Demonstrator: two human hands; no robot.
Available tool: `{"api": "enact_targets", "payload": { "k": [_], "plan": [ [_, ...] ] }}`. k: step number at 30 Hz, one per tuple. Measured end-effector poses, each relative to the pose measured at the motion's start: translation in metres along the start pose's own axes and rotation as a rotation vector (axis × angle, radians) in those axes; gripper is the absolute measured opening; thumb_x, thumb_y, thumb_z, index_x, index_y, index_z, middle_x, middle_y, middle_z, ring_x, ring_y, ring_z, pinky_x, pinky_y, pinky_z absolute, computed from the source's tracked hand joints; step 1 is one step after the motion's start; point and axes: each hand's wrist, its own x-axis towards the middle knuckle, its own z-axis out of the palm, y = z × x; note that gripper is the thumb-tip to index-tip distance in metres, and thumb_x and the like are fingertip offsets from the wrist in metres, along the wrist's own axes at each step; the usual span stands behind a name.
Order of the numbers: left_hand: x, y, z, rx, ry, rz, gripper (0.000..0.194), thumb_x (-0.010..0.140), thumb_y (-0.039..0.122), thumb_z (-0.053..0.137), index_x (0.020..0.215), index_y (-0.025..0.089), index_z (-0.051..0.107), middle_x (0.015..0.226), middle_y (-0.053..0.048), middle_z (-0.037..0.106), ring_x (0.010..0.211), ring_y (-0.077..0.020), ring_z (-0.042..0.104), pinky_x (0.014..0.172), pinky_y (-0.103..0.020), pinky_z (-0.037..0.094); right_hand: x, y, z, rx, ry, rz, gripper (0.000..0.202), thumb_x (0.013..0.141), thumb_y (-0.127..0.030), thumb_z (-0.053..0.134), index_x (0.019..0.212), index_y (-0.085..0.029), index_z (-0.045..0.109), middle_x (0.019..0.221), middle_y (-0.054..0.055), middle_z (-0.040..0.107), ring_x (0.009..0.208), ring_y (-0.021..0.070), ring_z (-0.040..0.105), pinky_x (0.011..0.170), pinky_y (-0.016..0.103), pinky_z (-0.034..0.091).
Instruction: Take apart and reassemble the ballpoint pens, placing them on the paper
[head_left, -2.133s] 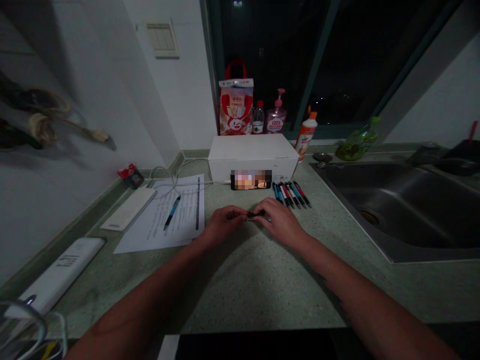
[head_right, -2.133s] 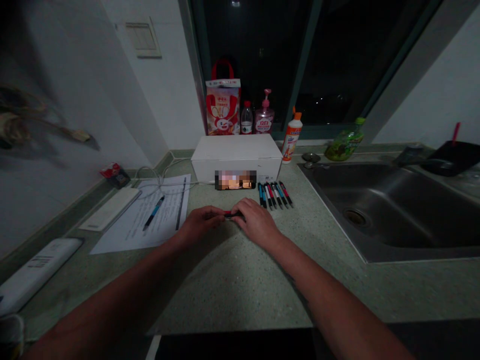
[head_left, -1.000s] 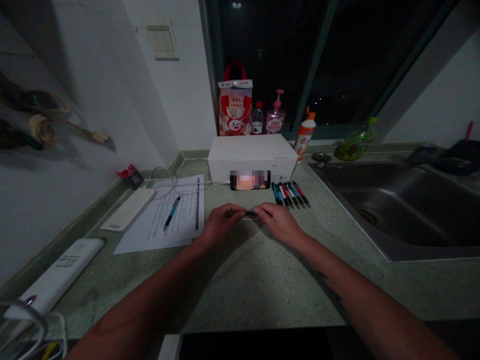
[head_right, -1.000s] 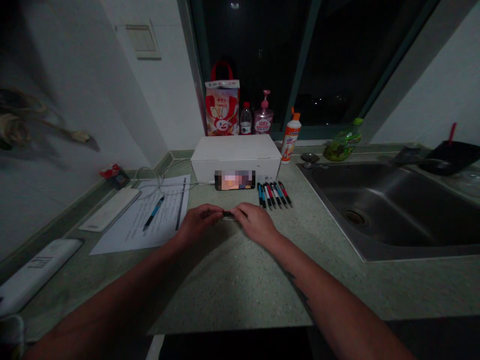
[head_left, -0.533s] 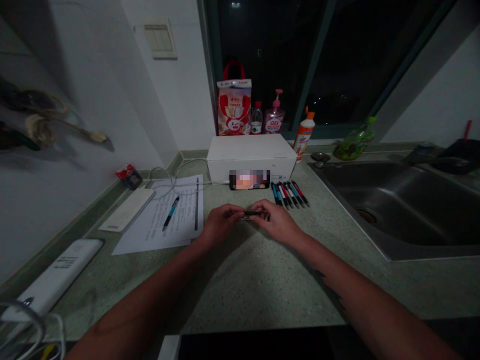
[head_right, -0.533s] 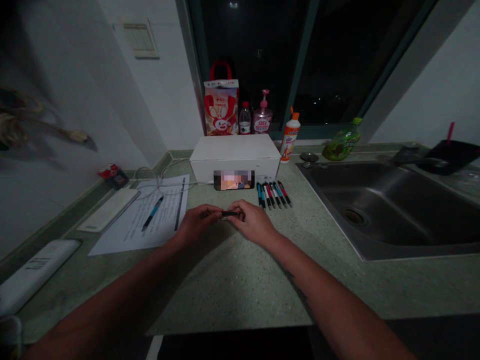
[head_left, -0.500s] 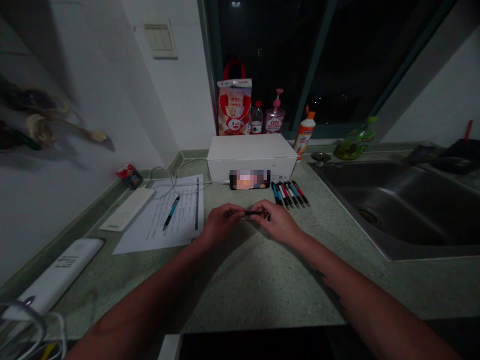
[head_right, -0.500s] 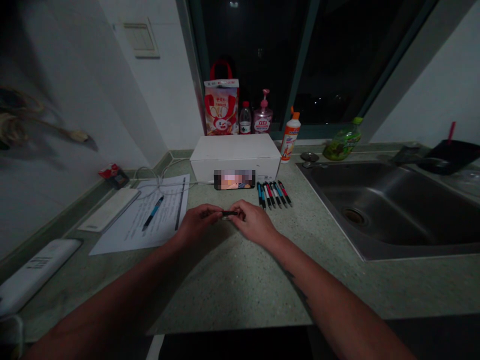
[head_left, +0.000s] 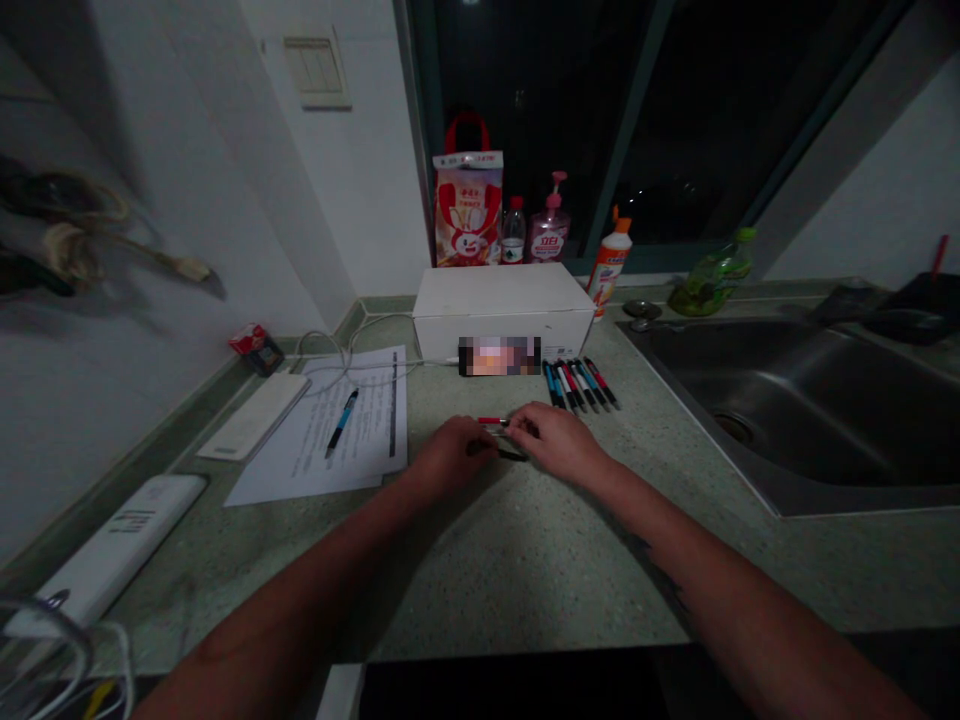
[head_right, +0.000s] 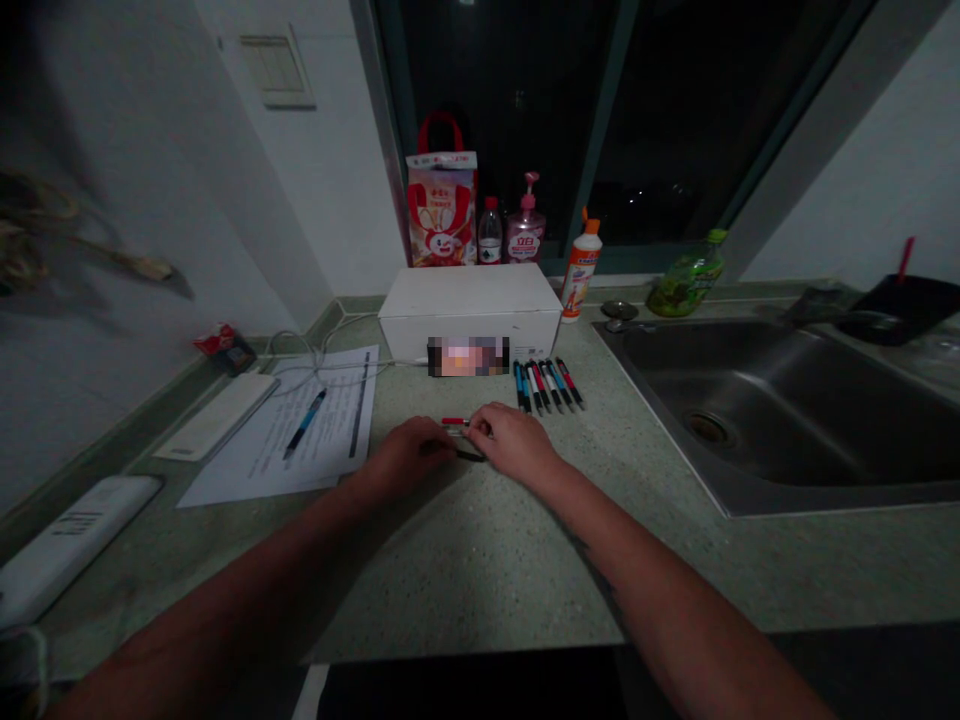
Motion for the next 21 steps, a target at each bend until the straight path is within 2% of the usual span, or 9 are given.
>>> {"api": "enact_targets", "payload": {
  "k": [4, 7, 10, 13, 18, 21],
  "plan": [
    [0.000, -0.001, 0.001, 0.094, -0.049, 0.070, 0.007, 0.077, 0.020, 0.074, 0.081, 0.023, 0.079, 0.082, -0.004, 0.072, 0.083, -0.0228, 0.063, 0.077, -0.034, 0.047, 0.000, 0.002, 0.003, -0.160, -0.057, -0.039, 0.011, 0.094, -0.023, 0.061, 0.095, -0.021, 0.072, 0.098, 0.005, 0.070, 0.084, 0.0172, 0.064, 0.068, 0.027, 0.038],
    [0.002, -0.004, -0.002, 0.160, 0.050, 0.024, 0.009, 0.081, 0.021, 0.070, 0.083, 0.021, 0.078, 0.085, -0.006, 0.071, 0.083, -0.0230, 0.062, 0.075, -0.034, 0.047, 0.000, 0.001, 0.003, -0.234, -0.067, -0.044, 0.017, 0.097, -0.023, 0.054, 0.094, -0.021, 0.071, 0.099, 0.006, 0.069, 0.083, 0.0181, 0.065, 0.066, 0.028, 0.038],
    [0.007, -0.007, -0.006, 0.266, 0.121, 0.001, 0.014, 0.087, 0.018, 0.063, 0.090, 0.020, 0.077, 0.092, -0.008, 0.071, 0.091, -0.0244, 0.062, 0.081, -0.035, 0.047, 0.000, -0.001, 0.003, -0.274, -0.066, -0.043, 0.020, 0.098, -0.023, 0.051, 0.094, -0.021, 0.071, 0.099, 0.007, 0.069, 0.083, 0.0190, 0.066, 0.065, 0.028, 0.038],
    [0.012, -0.009, -0.007, 0.344, 0.085, -0.020, 0.015, 0.089, 0.018, 0.062, 0.093, 0.019, 0.076, 0.095, -0.009, 0.072, 0.096, -0.0255, 0.061, 0.085, -0.037, 0.046, 0.001, -0.002, 0.002, -0.291, -0.087, -0.041, 0.019, 0.097, -0.023, 0.052, 0.095, -0.020, 0.071, 0.099, 0.007, 0.069, 0.082, 0.0193, 0.066, 0.065, 0.028, 0.039],
    [0.013, -0.009, -0.009, 0.435, 0.049, -0.012, 0.020, 0.092, 0.016, 0.056, 0.084, 0.017, 0.075, 0.091, -0.011, 0.070, 0.093, -0.0261, 0.060, 0.083, -0.037, 0.045, 0.001, -0.002, 0.002, -0.320, -0.083, -0.028, 0.021, 0.098, -0.023, 0.051, 0.093, -0.019, 0.071, 0.099, 0.009, 0.070, 0.082, 0.0200, 0.067, 0.066, 0.029, 0.040],
    [0.010, -0.011, -0.013, 0.414, 0.054, -0.001, 0.020, 0.089, 0.014, 0.057, 0.079, 0.018, 0.074, 0.088, -0.010, 0.068, 0.090, -0.0260, 0.059, 0.081, -0.036, 0.044, 0.001, 0.000, 0.003, -0.329, -0.073, -0.029, 0.023, 0.099, -0.024, 0.050, 0.094, -0.018, 0.071, 0.099, 0.010, 0.070, 0.082, 0.0206, 0.068, 0.066, 0.029, 0.041]
  ]
}}
